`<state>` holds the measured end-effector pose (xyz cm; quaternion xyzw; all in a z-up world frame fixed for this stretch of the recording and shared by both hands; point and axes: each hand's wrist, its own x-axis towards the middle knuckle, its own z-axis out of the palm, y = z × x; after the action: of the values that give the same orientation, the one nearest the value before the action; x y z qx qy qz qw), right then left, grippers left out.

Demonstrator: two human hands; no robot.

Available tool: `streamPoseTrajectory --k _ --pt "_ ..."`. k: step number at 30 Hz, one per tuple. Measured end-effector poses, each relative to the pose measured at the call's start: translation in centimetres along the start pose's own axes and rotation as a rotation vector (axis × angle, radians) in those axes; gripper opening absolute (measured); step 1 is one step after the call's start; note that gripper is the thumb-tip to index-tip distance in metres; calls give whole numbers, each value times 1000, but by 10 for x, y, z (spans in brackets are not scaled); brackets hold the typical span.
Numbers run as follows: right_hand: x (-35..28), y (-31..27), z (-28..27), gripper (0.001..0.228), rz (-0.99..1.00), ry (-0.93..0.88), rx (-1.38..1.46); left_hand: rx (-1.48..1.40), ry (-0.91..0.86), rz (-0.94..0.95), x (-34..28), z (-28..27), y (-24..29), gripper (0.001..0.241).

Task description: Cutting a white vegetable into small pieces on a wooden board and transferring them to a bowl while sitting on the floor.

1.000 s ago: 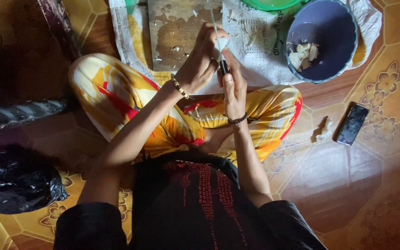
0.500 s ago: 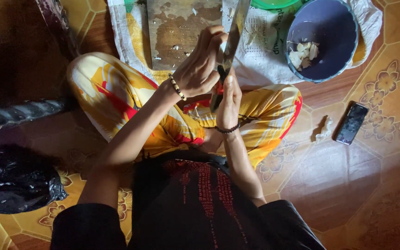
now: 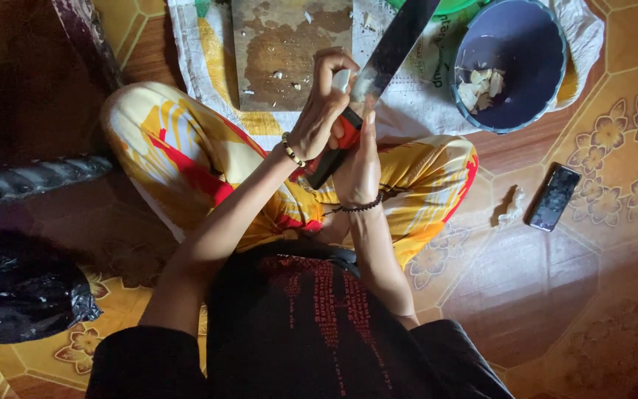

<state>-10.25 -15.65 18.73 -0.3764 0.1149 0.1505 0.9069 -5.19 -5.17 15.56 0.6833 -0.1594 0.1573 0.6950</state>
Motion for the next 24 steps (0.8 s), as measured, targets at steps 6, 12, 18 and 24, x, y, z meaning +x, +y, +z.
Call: streamPoseTrajectory --k 6,12,18,24 --pt "24 -7 -31 38 -98 -15 -61 -344 135 -149 -3 -17 -54 41" --pt "80 1 -116 51 -104 414 -636 620 221 -115 -7 -76 -155 25" --pt "82 46 -148 27 -214 264 -1216 926 209 -360 -34 -48 -245 31" --pt "78 91 -148 71 -333 70 -1603 1091 63 -435 -47 -48 -260 49"
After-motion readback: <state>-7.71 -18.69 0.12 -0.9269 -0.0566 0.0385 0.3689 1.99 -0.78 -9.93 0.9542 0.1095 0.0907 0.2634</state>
